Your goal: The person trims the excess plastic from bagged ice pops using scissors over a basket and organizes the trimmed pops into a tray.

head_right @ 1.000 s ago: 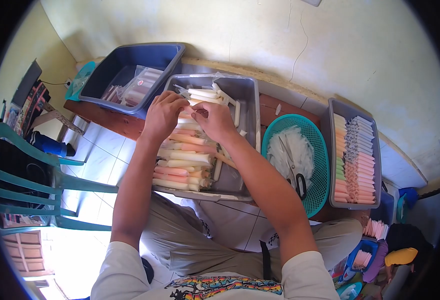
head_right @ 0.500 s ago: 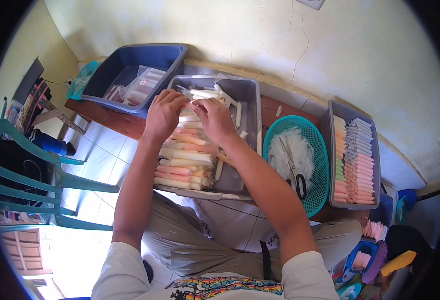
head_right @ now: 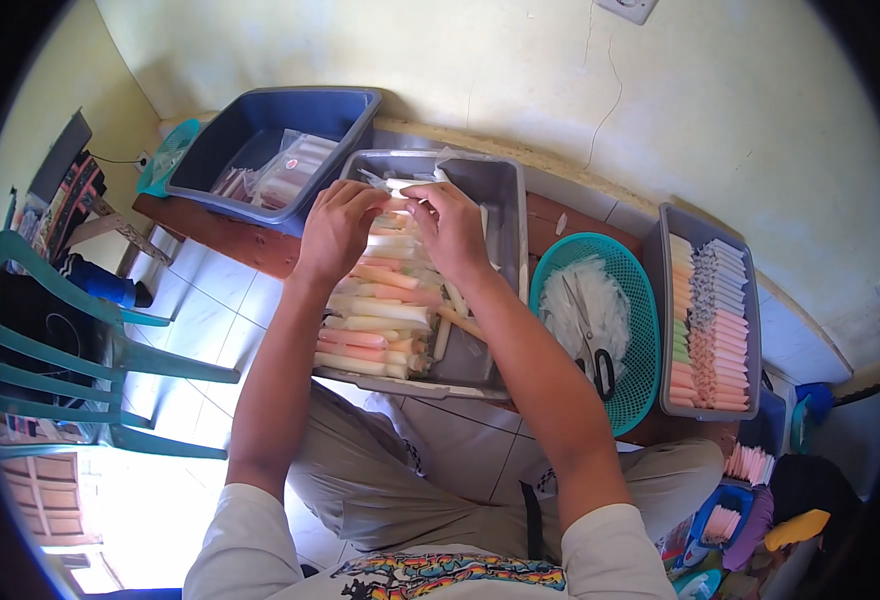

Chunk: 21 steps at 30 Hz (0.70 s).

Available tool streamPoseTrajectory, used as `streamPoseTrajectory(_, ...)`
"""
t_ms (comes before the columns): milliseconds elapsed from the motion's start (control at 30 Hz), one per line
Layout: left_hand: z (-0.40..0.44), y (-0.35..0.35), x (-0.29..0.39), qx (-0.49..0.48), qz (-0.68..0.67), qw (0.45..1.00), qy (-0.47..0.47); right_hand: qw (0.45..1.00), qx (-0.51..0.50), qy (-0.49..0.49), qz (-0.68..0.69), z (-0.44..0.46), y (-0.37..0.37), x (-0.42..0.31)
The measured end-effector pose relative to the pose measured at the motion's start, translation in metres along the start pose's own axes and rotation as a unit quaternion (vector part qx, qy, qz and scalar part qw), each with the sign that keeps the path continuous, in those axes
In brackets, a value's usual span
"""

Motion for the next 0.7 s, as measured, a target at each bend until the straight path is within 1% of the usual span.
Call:
streamPoseTrajectory(133, 0.003, -0.001, 0.002, 0.0, -0.027, 1.0, -0.003, 1.0, 0.008, 0.008, -0.013, 0.0, -0.011, -0.006)
streamPoseTrajectory(267, 0.008, -0.003, 0.007, -0.013, -0.044, 0.999, -0.006, 0.999, -0.004, -0.017, -0.038, -0.001, -0.023, -0.022)
streamPoseTrajectory(300, 0.009, -0.005, 0.012, -0.007, -0.055, 0.998, 0.009, 0.998, -0.01, -0.029, -0.046, -0.003, -0.027, -0.028)
streamPoseTrajectory(467, 0.013, -0.008, 0.049, -0.012, -0.09, 0.994, 0.053, 0.995, -0.031, -0.02, -0.092, -0.028, -0.061, -0.044)
streamPoseTrajectory(533, 0.014, -0.005, 0.072, -0.013, -0.119, 0.989, 0.089, 0.993, -0.032, -0.023, -0.115, -0.04, -0.08, -0.052)
streamPoseTrajectory(600, 0.015, 0.002, 0.093, -0.024, -0.121, 0.986, 0.107, 0.989, -0.05, -0.014, -0.137, -0.053, -0.097, -0.058)
streamPoseTrajectory(633, 0.016, 0.007, 0.104, -0.034, -0.127, 0.983, 0.126, 0.989, -0.061, 0.007, -0.133, -0.061, -0.106, -0.061)
streamPoseTrajectory(700, 0.016, 0.015, 0.126, -0.051, -0.145, 0.976, 0.152, 0.985, -0.067, -0.005, -0.156, -0.078, -0.124, -0.066)
Point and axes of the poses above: each hand's wrist, its own z-axis towards the middle knuckle, its own y-axis out of the palm, x = y × z, the point moved 10 cm from there along z, towards the middle knuckle, and after that the axes turned 15 degrees about -x, right-handed, at the moved point
